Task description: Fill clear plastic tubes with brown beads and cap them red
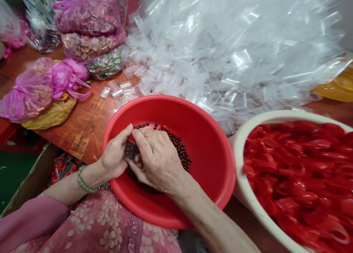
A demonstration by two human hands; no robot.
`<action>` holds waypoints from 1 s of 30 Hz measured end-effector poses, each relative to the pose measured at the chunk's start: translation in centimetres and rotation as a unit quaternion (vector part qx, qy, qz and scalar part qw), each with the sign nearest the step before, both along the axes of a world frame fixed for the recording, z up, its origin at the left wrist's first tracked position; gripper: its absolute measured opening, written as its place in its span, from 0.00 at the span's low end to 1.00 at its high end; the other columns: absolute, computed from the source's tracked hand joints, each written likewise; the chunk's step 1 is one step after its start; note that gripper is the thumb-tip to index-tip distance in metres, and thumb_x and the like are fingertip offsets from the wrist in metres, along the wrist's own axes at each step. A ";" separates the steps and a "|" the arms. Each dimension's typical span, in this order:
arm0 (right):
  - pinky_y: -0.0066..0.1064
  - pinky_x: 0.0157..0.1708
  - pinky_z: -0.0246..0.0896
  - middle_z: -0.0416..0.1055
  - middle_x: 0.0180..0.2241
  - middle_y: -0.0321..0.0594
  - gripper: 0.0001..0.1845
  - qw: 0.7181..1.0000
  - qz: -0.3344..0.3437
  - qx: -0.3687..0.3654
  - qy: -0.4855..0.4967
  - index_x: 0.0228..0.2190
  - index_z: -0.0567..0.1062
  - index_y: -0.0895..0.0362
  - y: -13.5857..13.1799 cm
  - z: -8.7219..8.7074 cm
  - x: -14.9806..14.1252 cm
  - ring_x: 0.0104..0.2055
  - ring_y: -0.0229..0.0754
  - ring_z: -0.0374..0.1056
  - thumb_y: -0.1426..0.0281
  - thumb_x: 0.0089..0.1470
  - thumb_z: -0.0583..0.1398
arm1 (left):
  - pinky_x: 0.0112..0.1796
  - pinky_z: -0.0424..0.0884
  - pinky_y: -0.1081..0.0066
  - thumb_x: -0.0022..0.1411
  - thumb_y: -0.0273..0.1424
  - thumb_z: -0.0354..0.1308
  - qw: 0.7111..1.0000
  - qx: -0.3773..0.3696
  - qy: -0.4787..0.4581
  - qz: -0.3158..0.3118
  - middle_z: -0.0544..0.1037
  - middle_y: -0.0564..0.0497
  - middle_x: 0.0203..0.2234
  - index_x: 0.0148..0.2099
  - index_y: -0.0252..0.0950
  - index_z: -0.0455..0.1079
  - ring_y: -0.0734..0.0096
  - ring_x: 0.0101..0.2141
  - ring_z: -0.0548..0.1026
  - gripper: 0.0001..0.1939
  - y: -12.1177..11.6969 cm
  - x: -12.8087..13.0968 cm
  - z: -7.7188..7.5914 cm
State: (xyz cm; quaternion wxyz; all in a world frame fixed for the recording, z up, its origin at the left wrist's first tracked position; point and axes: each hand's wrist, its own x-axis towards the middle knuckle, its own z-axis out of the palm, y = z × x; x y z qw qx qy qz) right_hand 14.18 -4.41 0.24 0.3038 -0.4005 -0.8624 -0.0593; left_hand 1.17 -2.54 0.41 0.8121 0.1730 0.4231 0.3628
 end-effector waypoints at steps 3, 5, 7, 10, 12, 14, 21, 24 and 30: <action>0.46 0.41 0.66 0.74 0.42 0.56 0.30 1.000 -0.001 0.026 -0.014 0.57 0.60 0.64 -0.4 -0.3 -0.1 0.43 0.54 0.70 0.67 0.55 0.57 | 0.46 0.71 0.69 0.64 0.35 0.50 0.986 0.075 0.120 0.092 0.77 0.54 0.30 0.32 0.37 0.68 0.70 0.38 0.74 0.11 -0.7 0.9 -0.4; 0.47 0.43 0.66 0.74 0.42 0.56 0.29 0.999 -0.001 0.046 -0.020 0.56 0.61 0.65 -0.8 -0.3 -0.4 0.44 0.54 0.70 0.68 0.55 0.57 | 0.49 0.69 0.68 0.63 0.36 0.49 0.970 0.134 0.181 0.087 0.77 0.53 0.33 0.32 0.38 0.69 0.69 0.41 0.73 0.11 -1.4 0.6 -1.0; 0.47 0.43 0.66 0.74 0.42 0.56 0.28 0.998 0.011 0.058 -0.019 0.56 0.62 0.66 -1.3 0.1 -1.0 0.44 0.53 0.70 0.71 0.55 0.58 | 0.53 0.67 0.67 0.62 0.37 0.49 0.950 0.200 0.233 0.063 0.78 0.51 0.38 0.35 0.39 0.71 0.66 0.45 0.73 0.11 -2.3 -0.8 -1.6; 0.45 0.46 0.67 0.73 0.46 0.57 0.25 0.997 0.075 0.013 -0.006 0.55 0.64 0.65 -2.2 1.0 -2.0 0.49 0.51 0.69 0.77 0.55 0.58 | 0.57 0.64 0.64 0.61 0.37 0.51 0.903 0.293 0.313 0.016 0.78 0.47 0.44 0.39 0.38 0.73 0.62 0.49 0.73 0.12 -4.1 -5.1 -1.8; 0.44 0.49 0.68 0.70 0.51 0.56 0.25 0.992 0.125 -0.024 -0.002 0.56 0.64 0.60 -2.5 1.1 -2.1 0.54 0.51 0.67 0.78 0.57 0.58 | 0.51 0.68 0.65 0.62 0.40 0.53 0.874 0.341 0.330 -0.107 0.79 0.46 0.38 0.36 0.37 0.74 0.61 0.43 0.74 0.13 -5.2 -9.1 -1.1; 0.45 0.48 0.69 0.68 0.54 0.57 0.26 0.992 0.121 -0.042 -0.016 0.57 0.63 0.59 -2.0 0.4 -1.2 0.55 0.52 0.66 0.77 0.58 0.58 | 0.41 0.69 0.67 0.69 0.42 0.41 0.853 0.343 0.322 -0.228 0.77 0.48 0.27 0.31 0.36 0.72 0.65 0.32 0.73 0.24 -6.1 -13.1 0.0; 0.46 0.46 0.71 0.71 0.51 0.56 0.24 0.970 -0.062 -0.201 -0.123 0.55 0.69 0.61 4.0 -6.4 5.3 0.49 0.55 0.71 0.60 0.63 0.54 | 0.45 0.70 0.62 0.65 0.46 0.52 0.610 0.232 0.652 -0.386 0.81 0.43 0.42 0.48 0.37 0.75 0.53 0.44 0.78 0.21 -6.3 -21.1 1.5; 0.49 0.46 0.70 0.70 0.52 0.57 0.26 0.928 -0.150 -0.291 -0.176 0.55 0.69 0.62 6.0 -7.9 6.2 0.50 0.59 0.71 0.59 0.64 0.52 | 0.50 0.70 0.62 0.68 0.44 0.49 0.609 0.313 0.657 -0.317 0.79 0.43 0.49 0.54 0.37 0.72 0.56 0.49 0.77 0.21 -2.9 -19.6 1.5; 0.47 0.40 0.69 0.72 0.43 0.58 0.28 0.891 -0.175 -0.357 -0.221 0.45 0.74 0.62 6.8 -8.4 4.9 0.44 0.59 0.71 0.52 0.63 0.50 | 0.54 0.68 0.59 0.67 0.23 0.44 0.486 0.485 0.683 -0.249 0.65 0.36 0.62 0.58 0.32 0.68 0.56 0.56 0.69 0.20 11.3 -12.3 -2.4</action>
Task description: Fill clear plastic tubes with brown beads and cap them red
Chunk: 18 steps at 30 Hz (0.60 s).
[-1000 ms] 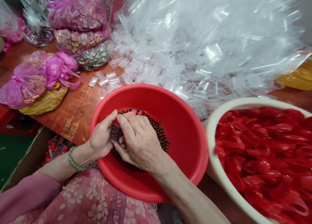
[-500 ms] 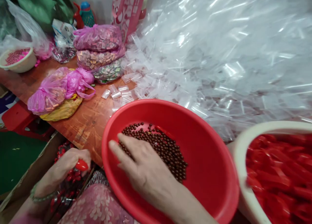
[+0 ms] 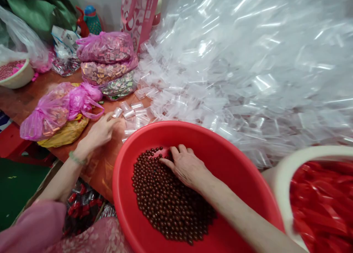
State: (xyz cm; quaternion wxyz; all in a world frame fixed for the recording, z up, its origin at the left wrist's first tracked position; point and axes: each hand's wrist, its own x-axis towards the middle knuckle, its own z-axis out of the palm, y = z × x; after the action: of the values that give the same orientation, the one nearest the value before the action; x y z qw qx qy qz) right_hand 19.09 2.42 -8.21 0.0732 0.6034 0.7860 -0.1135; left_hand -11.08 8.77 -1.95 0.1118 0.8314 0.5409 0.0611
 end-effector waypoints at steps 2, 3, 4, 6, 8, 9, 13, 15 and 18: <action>0.45 0.39 0.69 0.72 0.41 0.56 0.27 1.000 0.016 0.006 0.004 0.42 0.74 0.61 -0.5 0.2 -0.7 0.42 0.57 0.71 0.51 0.63 0.50 | 0.53 0.68 0.53 0.66 0.22 0.44 0.998 0.000 0.066 0.015 0.59 0.34 0.65 0.59 0.31 0.66 0.50 0.57 0.67 0.21 3.9 1.2 -1.9; 0.45 0.39 0.69 0.72 0.40 0.56 0.27 1.000 0.027 0.005 0.007 0.42 0.73 0.61 -0.9 0.4 -1.1 0.42 0.56 0.71 0.50 0.63 0.50 | 0.52 0.68 0.52 0.66 0.21 0.43 0.996 -0.003 0.083 0.014 0.56 0.34 0.66 0.60 0.33 0.66 0.49 0.57 0.67 0.23 5.3 1.4 -2.7; 0.44 0.39 0.68 0.72 0.40 0.55 0.27 0.999 0.042 0.000 0.009 0.43 0.73 0.61 -1.4 0.6 -1.5 0.42 0.55 0.71 0.50 0.62 0.51 | 0.51 0.68 0.52 0.66 0.21 0.43 0.996 -0.007 0.091 0.006 0.55 0.35 0.67 0.61 0.34 0.65 0.49 0.57 0.67 0.24 6.2 1.4 -3.3; 0.45 0.41 0.68 0.71 0.42 0.55 0.28 0.997 0.079 -0.016 0.011 0.45 0.73 0.62 -2.4 1.1 -2.4 0.42 0.56 0.71 0.49 0.61 0.53 | 0.51 0.68 0.54 0.65 0.19 0.43 0.995 -0.015 0.094 -0.017 0.59 0.37 0.63 0.61 0.36 0.65 0.53 0.54 0.67 0.25 7.2 1.1 -4.1; 0.47 0.44 0.67 0.72 0.43 0.55 0.29 0.992 0.125 -0.033 0.012 0.45 0.73 0.62 -3.3 1.5 -3.2 0.44 0.58 0.71 0.49 0.59 0.56 | 0.51 0.67 0.56 0.62 0.17 0.44 0.994 -0.024 0.102 -0.034 0.65 0.37 0.56 0.58 0.35 0.67 0.54 0.52 0.67 0.25 7.2 0.7 -4.2; 0.47 0.45 0.67 0.72 0.43 0.55 0.27 0.988 0.147 -0.045 0.016 0.45 0.74 0.62 -3.7 1.6 -3.4 0.45 0.58 0.71 0.50 0.58 0.57 | 0.51 0.67 0.56 0.60 0.16 0.44 0.993 -0.030 0.109 -0.039 0.66 0.37 0.54 0.56 0.34 0.68 0.54 0.51 0.67 0.25 6.9 0.4 -4.1; 0.41 0.39 0.67 0.75 0.41 0.51 0.16 0.974 0.172 -0.127 0.070 0.44 0.75 0.60 -3.9 2.0 -3.3 0.39 0.51 0.73 0.61 0.59 0.61 | 0.54 0.64 0.56 0.53 0.13 0.45 0.989 -0.048 0.126 -0.062 0.60 0.38 0.59 0.61 0.34 0.63 0.53 0.54 0.64 0.33 5.1 -0.3 -3.3; 0.37 0.37 0.66 0.76 0.37 0.48 0.14 0.971 0.141 -0.162 0.105 0.40 0.76 0.60 -3.1 2.4 -2.4 0.35 0.47 0.73 0.62 0.60 0.60 | 0.56 0.62 0.55 0.52 0.12 0.45 0.990 -0.064 0.111 -0.055 0.58 0.39 0.61 0.62 0.35 0.61 0.53 0.56 0.62 0.35 4.3 -0.7 -3.1; 0.32 0.35 0.64 0.76 0.33 0.41 0.17 0.964 0.058 -0.168 0.198 0.38 0.75 0.58 -1.1 3.2 -0.6 0.33 0.42 0.72 0.58 0.64 0.54 | 0.54 0.62 0.53 0.56 0.14 0.42 0.992 -0.107 0.062 -0.024 0.63 0.37 0.57 0.57 0.32 0.65 0.52 0.53 0.64 0.28 3.5 -1.7 -3.0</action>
State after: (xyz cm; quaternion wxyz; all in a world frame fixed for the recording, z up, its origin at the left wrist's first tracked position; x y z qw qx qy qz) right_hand 18.48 1.29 -4.98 0.0229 0.5008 0.7882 -0.3569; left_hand -12.75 12.27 -4.99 0.1674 0.8296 0.5303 -0.0513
